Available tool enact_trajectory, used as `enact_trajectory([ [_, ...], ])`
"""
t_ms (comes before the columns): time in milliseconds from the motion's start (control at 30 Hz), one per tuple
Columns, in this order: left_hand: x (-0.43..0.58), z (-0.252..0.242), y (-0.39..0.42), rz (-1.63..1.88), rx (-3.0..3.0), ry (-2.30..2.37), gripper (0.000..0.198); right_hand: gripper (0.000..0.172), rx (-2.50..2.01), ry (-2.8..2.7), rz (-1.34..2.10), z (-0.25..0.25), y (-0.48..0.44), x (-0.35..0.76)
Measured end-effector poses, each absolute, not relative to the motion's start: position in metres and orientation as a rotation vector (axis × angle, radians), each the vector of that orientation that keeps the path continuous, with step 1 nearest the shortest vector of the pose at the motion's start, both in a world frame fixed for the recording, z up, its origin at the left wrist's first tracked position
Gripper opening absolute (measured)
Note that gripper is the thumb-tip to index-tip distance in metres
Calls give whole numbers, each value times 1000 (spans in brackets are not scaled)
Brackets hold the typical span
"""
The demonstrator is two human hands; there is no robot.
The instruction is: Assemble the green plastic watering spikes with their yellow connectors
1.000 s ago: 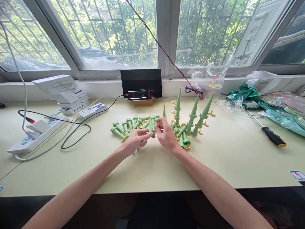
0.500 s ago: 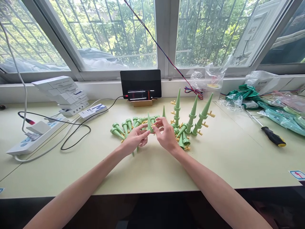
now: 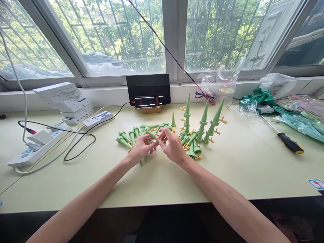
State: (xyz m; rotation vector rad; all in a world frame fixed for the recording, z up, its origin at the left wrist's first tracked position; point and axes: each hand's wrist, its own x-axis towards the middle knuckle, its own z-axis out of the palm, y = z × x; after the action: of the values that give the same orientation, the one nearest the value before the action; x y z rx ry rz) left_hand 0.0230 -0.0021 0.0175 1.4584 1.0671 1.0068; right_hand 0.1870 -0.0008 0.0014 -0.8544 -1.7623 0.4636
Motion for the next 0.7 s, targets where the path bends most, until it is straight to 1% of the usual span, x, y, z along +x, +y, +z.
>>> enact_trajectory([
  [133, 23, 17, -1, 1024, 1373, 1029, 37, 27, -832, -1781, 463, 0, -2, 185],
  [233, 23, 16, 0, 1027, 1360, 993, 32, 22, -824, -1784, 473, 0, -3, 185],
  [400, 23, 16, 0, 1018, 1334, 979, 31, 14, -842, -1772, 467, -1, -3, 185],
  [533, 23, 14, -1, 1025, 1294, 954, 34, 10, -852, -1768, 503, 0, -3, 186],
  [700, 23, 13, -1, 1026, 1266, 954, 36, 9, -859, -1748, 515, 1, -4, 185],
])
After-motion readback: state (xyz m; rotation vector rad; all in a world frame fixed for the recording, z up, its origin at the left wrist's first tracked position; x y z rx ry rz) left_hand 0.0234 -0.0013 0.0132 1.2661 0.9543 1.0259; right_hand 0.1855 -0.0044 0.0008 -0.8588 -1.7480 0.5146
